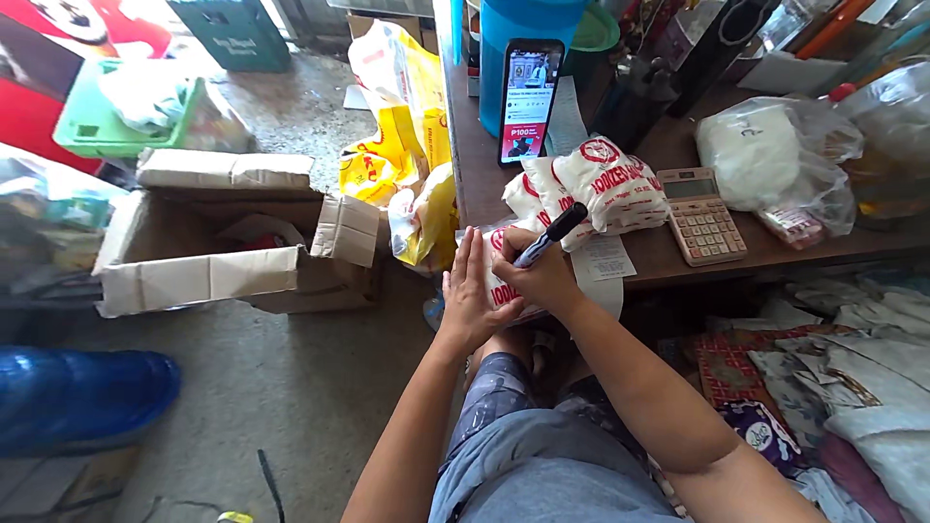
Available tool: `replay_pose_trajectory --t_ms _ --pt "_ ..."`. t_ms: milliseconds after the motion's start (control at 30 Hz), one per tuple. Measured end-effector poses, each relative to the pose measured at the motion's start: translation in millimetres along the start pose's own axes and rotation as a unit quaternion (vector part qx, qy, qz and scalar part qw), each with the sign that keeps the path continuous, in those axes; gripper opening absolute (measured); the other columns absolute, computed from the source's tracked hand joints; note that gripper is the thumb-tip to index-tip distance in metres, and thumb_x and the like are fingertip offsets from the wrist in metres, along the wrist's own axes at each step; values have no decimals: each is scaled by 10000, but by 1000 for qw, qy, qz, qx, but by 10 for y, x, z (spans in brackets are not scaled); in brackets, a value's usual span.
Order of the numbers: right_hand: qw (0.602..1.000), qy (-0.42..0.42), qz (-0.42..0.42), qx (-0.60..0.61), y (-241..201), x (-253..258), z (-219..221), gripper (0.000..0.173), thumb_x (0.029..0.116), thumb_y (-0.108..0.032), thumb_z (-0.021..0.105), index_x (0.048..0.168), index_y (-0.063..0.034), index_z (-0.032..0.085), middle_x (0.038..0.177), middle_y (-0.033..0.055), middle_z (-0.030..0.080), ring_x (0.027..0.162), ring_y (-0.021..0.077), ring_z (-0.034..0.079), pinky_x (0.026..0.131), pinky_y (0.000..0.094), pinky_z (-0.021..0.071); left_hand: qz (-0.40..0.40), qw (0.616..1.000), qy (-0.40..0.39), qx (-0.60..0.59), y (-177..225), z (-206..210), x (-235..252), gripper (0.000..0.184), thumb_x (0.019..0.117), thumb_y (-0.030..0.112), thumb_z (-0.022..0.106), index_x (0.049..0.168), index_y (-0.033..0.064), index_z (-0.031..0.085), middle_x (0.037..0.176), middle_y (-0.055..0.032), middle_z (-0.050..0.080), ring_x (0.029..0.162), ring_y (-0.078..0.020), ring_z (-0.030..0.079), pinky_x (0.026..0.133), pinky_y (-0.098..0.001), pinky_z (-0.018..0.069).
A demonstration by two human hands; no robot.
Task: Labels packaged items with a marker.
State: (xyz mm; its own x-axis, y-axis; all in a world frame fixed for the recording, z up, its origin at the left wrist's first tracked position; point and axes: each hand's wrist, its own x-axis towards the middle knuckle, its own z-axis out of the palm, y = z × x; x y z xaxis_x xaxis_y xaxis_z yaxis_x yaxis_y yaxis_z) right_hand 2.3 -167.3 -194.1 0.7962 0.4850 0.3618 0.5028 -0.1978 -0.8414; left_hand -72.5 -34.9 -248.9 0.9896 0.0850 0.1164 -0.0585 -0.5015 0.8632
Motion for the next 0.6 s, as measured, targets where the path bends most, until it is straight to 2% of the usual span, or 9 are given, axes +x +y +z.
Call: replay_pose_trajectory --t_ms 100,300,433,533,600 --pt "999 17 10 47 -16 -9 -1 265 880 -60 655 670 -109 501 619 -44 483 555 19 449 518 191 364 2 1000 -1 1 6 -11 0 1196 738 510 820 1658 181 132 1726 -40 81 1561 -302 188 1137 -770 162" --pt "1000 13 3 26 -3 -6 21 251 898 -91 682 691 -75 543 671 -1 528 613 56 494 566 224 406 9 1000 3 -11 -3 -8 -2 1186 735 469 830 1654 157 148 1726 -40 80 1566 -270 180 1171 -730 161" --pt "1000 0 7 17 9 -4 9 270 874 -99 695 663 -90 527 643 -6 518 592 65 487 549 246 394 7 1000 1 -9 -7 -6 -4 1186 737 483 818 1657 165 140 1727 -29 72 1565 -272 179 1163 -736 159" --pt "999 27 7 46 0 -8 14 274 886 -65 659 667 -99 498 626 -27 484 568 36 454 526 207 368 5 1000 2 -6 -10 -5 -8 1196 738 520 817 1659 188 131 1727 -27 71 1561 -283 188 1147 -753 168" --pt "998 42 3 49 -1 -17 19 259 898 -57 638 682 -99 501 632 -32 486 571 27 463 533 194 382 4 1000 0 1 0 -11 -9 1194 742 525 811 1659 179 129 1728 -33 66 1560 -286 192 1153 -743 173"
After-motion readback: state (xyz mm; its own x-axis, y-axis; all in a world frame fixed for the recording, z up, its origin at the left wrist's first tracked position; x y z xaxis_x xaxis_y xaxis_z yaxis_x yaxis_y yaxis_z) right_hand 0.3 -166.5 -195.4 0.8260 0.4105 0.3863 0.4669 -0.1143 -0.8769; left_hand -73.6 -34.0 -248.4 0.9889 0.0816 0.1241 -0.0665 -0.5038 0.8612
